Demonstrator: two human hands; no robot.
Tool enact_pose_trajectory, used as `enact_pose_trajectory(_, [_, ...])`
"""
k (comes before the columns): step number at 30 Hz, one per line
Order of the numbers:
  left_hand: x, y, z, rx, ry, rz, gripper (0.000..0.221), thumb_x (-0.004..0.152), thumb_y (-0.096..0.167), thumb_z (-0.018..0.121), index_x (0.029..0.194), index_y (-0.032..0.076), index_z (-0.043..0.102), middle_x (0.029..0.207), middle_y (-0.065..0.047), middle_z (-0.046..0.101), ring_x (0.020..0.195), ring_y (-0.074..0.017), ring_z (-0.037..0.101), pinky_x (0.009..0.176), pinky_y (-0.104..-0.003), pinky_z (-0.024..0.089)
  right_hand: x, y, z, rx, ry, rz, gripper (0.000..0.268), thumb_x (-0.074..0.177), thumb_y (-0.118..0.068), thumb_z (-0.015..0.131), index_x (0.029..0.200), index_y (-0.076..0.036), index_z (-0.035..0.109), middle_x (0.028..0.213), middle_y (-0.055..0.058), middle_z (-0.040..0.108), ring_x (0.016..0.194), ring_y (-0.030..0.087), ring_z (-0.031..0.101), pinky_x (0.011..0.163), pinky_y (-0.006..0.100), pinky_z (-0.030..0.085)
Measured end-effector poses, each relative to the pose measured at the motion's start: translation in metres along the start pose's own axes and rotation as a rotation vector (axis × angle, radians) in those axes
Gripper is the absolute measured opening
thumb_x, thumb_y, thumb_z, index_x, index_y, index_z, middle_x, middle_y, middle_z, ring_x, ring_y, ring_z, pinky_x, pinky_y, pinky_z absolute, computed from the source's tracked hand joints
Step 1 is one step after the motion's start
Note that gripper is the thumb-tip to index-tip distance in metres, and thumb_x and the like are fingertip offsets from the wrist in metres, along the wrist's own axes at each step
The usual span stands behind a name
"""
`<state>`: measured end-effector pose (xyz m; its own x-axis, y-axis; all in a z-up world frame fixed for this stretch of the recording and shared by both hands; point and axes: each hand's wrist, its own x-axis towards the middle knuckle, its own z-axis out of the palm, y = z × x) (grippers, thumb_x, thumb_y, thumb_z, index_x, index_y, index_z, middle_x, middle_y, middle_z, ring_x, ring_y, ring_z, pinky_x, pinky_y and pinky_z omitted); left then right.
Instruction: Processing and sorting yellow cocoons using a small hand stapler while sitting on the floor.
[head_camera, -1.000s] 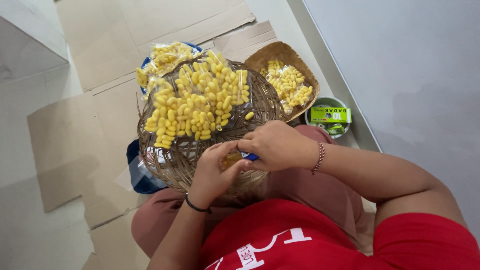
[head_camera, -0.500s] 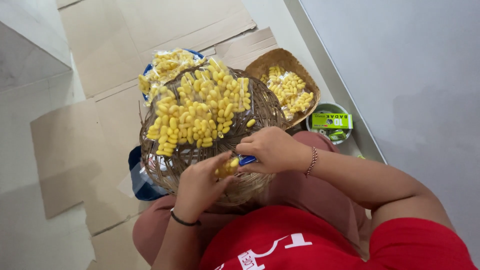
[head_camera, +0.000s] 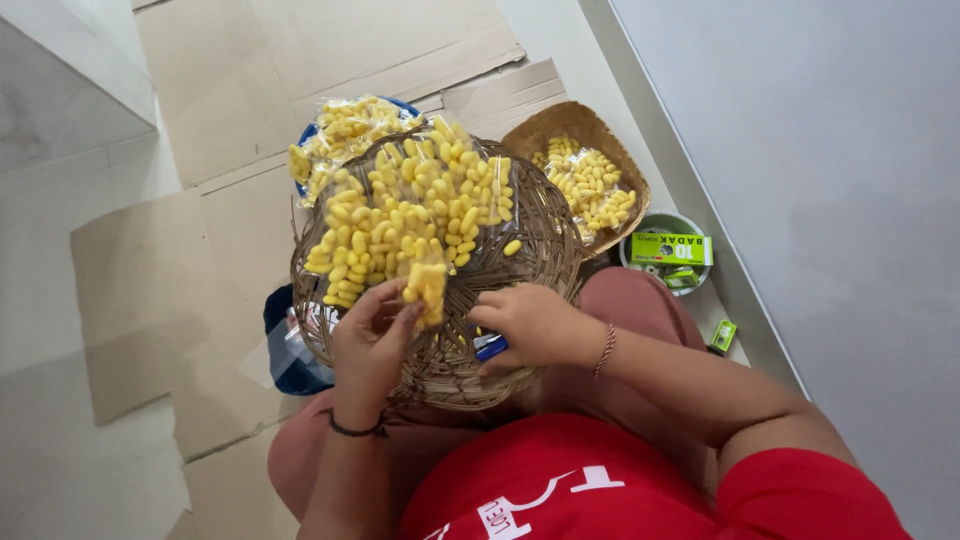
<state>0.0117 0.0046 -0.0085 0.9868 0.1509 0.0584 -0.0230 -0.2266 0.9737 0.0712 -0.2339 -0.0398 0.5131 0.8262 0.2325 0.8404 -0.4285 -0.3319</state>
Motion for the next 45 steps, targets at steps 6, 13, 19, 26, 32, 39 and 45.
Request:
enact_pose_trajectory(6, [0.005,-0.015,0.020,-0.328,0.041,0.049,0.033,0.091,0.004,0.075,0.122,-0.003,0.069,0.100,-0.017,0.075,0.089,-0.0212,0.073,0.072,-0.038,0.064,0.012,-0.015,-0.009,0.022,0.092,-0.074,0.076,0.078,-0.082,0.059,0.108,-0.013,0.068,0.106,0.007,0.068,0.100,0.028,0.070,0.079,0.043,0.052])
enact_pose_trajectory(13, [0.005,-0.011,0.033,-0.321,0.082,0.044,0.031,0.093,0.004,0.073,0.122,-0.005,0.068,0.101,-0.021,0.074,0.090,-0.0257,0.074,0.072,-0.041,0.064,0.008,0.006,-0.006,0.799,0.272,0.397,0.027,0.089,-0.030,0.080,0.107,-0.013,0.071,0.084,0.007,0.075,0.082,0.023,0.075,0.073,0.033,0.059])
enact_pose_trajectory(19, [0.000,0.004,0.053,-0.470,-0.011,0.065,0.040,0.085,0.005,0.082,0.122,-0.001,0.070,0.099,-0.013,0.074,0.088,-0.0174,0.069,0.077,-0.037,0.062,0.013,-0.018,-0.015,1.163,0.356,0.369,0.028,0.088,-0.010,0.081,0.111,-0.005,0.067,0.083,0.005,0.073,0.076,0.012,0.065,0.069,0.026,0.055])
enact_pose_trajectory(26, [-0.001,0.001,0.058,-0.367,-0.068,-0.007,0.023,0.082,0.002,0.085,0.103,-0.002,0.075,0.080,-0.014,0.074,0.074,-0.0174,0.070,0.066,-0.036,0.061,0.002,-0.011,-0.002,1.222,0.452,0.328,0.024,0.084,-0.009,0.085,0.097,-0.001,0.066,0.071,0.006,0.064,0.066,0.013,0.062,0.058,0.024,0.049])
enact_pose_trajectory(32, [-0.002,0.001,0.072,-0.363,-0.033,0.035,0.032,0.084,0.005,0.083,0.112,-0.001,0.071,0.088,-0.015,0.073,0.082,-0.0188,0.069,0.069,-0.035,0.061,-0.004,-0.003,0.002,1.093,0.560,0.312,0.027,0.083,-0.013,0.087,0.091,-0.001,0.064,0.067,0.006,0.064,0.062,0.010,0.060,0.056,0.023,0.048])
enact_pose_trajectory(39, [-0.007,-0.003,0.085,-0.474,0.018,-0.111,0.064,0.070,0.001,0.091,0.126,-0.002,0.061,0.104,-0.016,0.073,0.097,-0.0243,0.074,0.083,-0.036,0.064,-0.008,-0.005,-0.014,0.308,0.692,0.189,0.034,0.083,-0.040,0.082,0.096,-0.012,0.071,0.074,0.002,0.060,0.063,0.023,0.061,0.062,0.036,0.052])
enact_pose_trajectory(45, [-0.007,0.013,0.084,-0.430,0.049,0.055,0.023,0.090,0.012,0.074,0.105,-0.005,0.070,0.110,-0.016,0.063,0.103,-0.0221,0.062,0.091,-0.039,0.056,-0.008,-0.008,-0.018,0.210,0.707,0.105,0.043,0.085,-0.045,0.080,0.114,-0.013,0.073,0.110,0.009,0.065,0.102,0.033,0.065,0.089,0.045,0.052])
